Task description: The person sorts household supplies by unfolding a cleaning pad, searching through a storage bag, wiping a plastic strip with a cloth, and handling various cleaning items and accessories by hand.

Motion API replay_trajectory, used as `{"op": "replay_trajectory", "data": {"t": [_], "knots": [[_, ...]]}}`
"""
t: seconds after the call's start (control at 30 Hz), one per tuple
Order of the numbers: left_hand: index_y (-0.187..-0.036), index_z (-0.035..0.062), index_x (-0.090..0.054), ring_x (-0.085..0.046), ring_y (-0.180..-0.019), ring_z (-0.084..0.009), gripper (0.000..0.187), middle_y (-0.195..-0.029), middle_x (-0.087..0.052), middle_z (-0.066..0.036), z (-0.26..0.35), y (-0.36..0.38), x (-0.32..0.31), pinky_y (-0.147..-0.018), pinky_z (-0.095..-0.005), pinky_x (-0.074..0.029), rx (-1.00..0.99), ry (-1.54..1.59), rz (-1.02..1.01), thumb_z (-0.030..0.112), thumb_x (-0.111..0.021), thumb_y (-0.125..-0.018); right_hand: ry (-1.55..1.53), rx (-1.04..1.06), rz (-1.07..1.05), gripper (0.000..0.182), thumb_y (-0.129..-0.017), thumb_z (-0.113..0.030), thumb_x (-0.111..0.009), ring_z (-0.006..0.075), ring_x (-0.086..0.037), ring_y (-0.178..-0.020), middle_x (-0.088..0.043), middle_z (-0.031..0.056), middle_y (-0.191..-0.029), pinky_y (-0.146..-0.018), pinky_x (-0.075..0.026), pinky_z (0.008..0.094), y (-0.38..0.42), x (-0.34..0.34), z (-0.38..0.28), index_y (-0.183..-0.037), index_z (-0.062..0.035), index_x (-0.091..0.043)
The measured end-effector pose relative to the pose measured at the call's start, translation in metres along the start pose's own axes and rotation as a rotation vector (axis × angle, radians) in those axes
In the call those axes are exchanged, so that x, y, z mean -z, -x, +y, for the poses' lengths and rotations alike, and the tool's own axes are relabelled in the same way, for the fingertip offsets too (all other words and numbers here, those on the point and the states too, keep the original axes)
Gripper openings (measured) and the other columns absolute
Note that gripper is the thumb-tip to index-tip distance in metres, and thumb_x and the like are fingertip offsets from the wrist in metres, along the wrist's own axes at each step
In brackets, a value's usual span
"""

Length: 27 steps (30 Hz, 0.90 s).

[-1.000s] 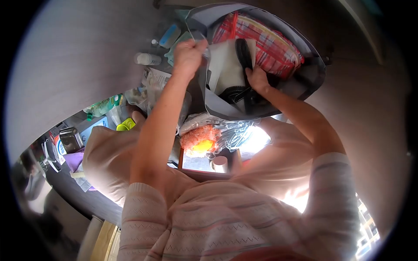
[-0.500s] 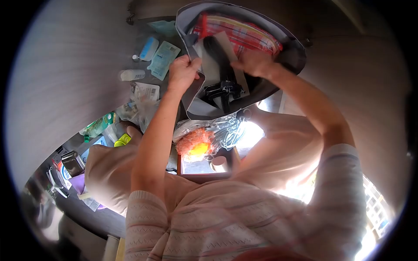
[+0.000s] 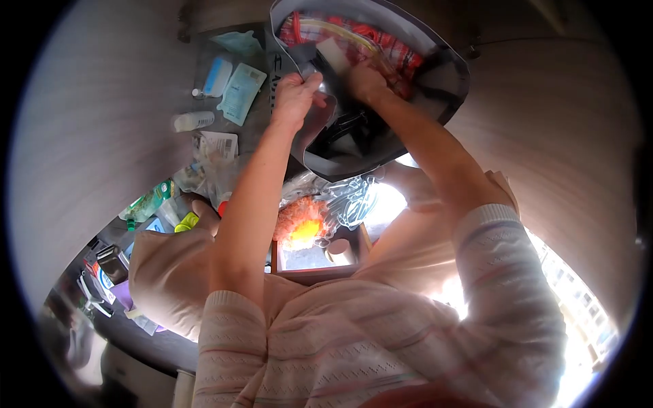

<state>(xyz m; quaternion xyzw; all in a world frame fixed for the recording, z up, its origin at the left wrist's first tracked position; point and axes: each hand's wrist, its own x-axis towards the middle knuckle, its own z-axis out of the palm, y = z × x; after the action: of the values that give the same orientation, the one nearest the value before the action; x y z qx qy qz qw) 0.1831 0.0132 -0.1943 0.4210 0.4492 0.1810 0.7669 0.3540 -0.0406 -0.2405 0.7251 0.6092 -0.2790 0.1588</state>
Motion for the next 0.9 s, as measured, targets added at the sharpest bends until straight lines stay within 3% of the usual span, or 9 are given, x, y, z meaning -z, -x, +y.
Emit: {"op": "replay_trajectory", "data": {"t": [0.17,0.27,0.37,0.5,0.6,0.63,0.77,0.87,0.9], "knots": [[-0.078,-0.0024,-0.058,-0.055,-0.049,-0.0143,0.024,-0.062,-0.059,-0.01,0.014,0.006,0.016,-0.047,-0.027,-0.043,-0.013,-0.271,0.03,0.021,-0.058,-0.078,-0.107,0.04,0.073,0.061,-0.079,-0.04,-0.053,0.0302,-0.055,-0.1,-0.056,0.0243,-0.104,-0.085,-0.044,0.0372,0.029,0.031,0.044,-0.113,0.0101,-0.046],[-0.076,-0.0028,-0.058,-0.054,-0.048,-0.0142,0.024,-0.061,-0.058,-0.009,0.025,0.017,0.024,-0.047,-0.0276,-0.044,0.051,-0.359,0.073,0.021,-0.057,-0.078,-0.273,-0.324,0.139,0.043,-0.074,-0.043,-0.062,0.0295,-0.059,-0.091,-0.061,0.0158,-0.097,-0.078,-0.047,0.0365,0.107,0.109,0.07,-0.093,-0.0051,-0.062],[-0.075,-0.0033,-0.057,-0.053,-0.046,-0.0154,0.024,-0.059,-0.057,-0.009,0.02,0.015,0.028,-0.046,-0.0288,-0.044,0.034,-0.374,0.055,0.021,-0.056,-0.077,-0.146,-0.39,0.606,0.057,-0.074,-0.045,-0.063,0.0266,-0.061,-0.09,-0.061,0.0193,-0.095,-0.073,-0.049,0.0354,0.145,0.093,0.166,-0.109,-0.0021,-0.052],[-0.074,-0.0039,-0.056,-0.052,-0.046,-0.0163,0.024,-0.057,-0.056,-0.009,0.022,0.016,0.024,-0.045,-0.0288,-0.044,0.047,-0.356,0.02,0.02,-0.055,-0.077,-0.914,-0.739,0.06,0.053,-0.077,-0.041,-0.061,0.0238,-0.063,-0.075,-0.062,0.0163,-0.084,-0.06,-0.052,0.0376,0.165,0.066,0.145,-0.11,-0.0005,-0.051],[-0.069,-0.0027,-0.052,-0.052,-0.045,-0.0165,0.025,-0.057,-0.055,-0.009,0.023,0.019,0.023,-0.043,-0.0285,-0.043,0.051,-0.396,0.024,0.021,-0.056,-0.076,-1.341,-0.329,0.154,0.036,-0.083,-0.035,-0.055,0.0174,-0.059,-0.048,-0.059,0.013,-0.063,-0.039,-0.047,0.0308,0.124,0.015,0.143,-0.093,-0.0009,-0.06],[-0.066,-0.0016,-0.052,-0.052,-0.045,-0.017,0.025,-0.056,-0.054,-0.009,0.02,0.018,0.024,-0.043,-0.0295,-0.042,0.041,-0.408,-0.002,0.021,-0.056,-0.077,-1.198,-0.258,0.15,0.028,-0.086,-0.027,-0.05,0.0161,-0.055,-0.039,-0.055,0.0108,-0.053,-0.032,-0.041,0.0272,0.116,0.028,0.109,-0.076,-0.0042,-0.062],[-0.062,-0.0008,-0.049,-0.051,-0.044,-0.018,0.026,-0.052,-0.051,-0.008,0.017,0.024,0.012,-0.044,-0.0315,-0.042,0.053,-0.595,-0.037,0.019,-0.056,-0.076,-0.311,0.28,0.43,0.02,-0.077,-0.024,-0.053,0.0317,-0.059,-0.07,-0.059,0.0144,-0.069,-0.064,-0.046,0.0414,0.075,0.017,0.032,-0.077,-0.0058,-0.062],[-0.063,0.0014,-0.047,-0.049,-0.043,-0.016,0.024,-0.052,-0.05,-0.007,0.018,0.035,0.005,-0.042,-0.0283,-0.038,0.074,-0.515,-0.063,0.017,-0.059,-0.078,-0.416,-0.032,0.321,0.017,-0.072,-0.02,-0.054,0.0308,-0.061,-0.082,-0.063,0.0157,-0.081,-0.071,-0.047,0.0405,0.087,0.046,-0.024,-0.077,-0.0073,-0.065],[-0.065,0.0017,-0.048,-0.049,-0.043,-0.0161,0.023,-0.053,-0.05,-0.006,0.016,0.035,0.004,-0.042,-0.0285,-0.039,0.072,-0.446,-0.055,0.017,-0.06,-0.078,-0.338,0.051,0.245,0.02,-0.073,-0.019,-0.052,0.0317,-0.06,-0.084,-0.063,0.0152,-0.084,-0.074,-0.047,0.0405,0.091,0.051,-0.029,-0.082,-0.0083,-0.066]]}}
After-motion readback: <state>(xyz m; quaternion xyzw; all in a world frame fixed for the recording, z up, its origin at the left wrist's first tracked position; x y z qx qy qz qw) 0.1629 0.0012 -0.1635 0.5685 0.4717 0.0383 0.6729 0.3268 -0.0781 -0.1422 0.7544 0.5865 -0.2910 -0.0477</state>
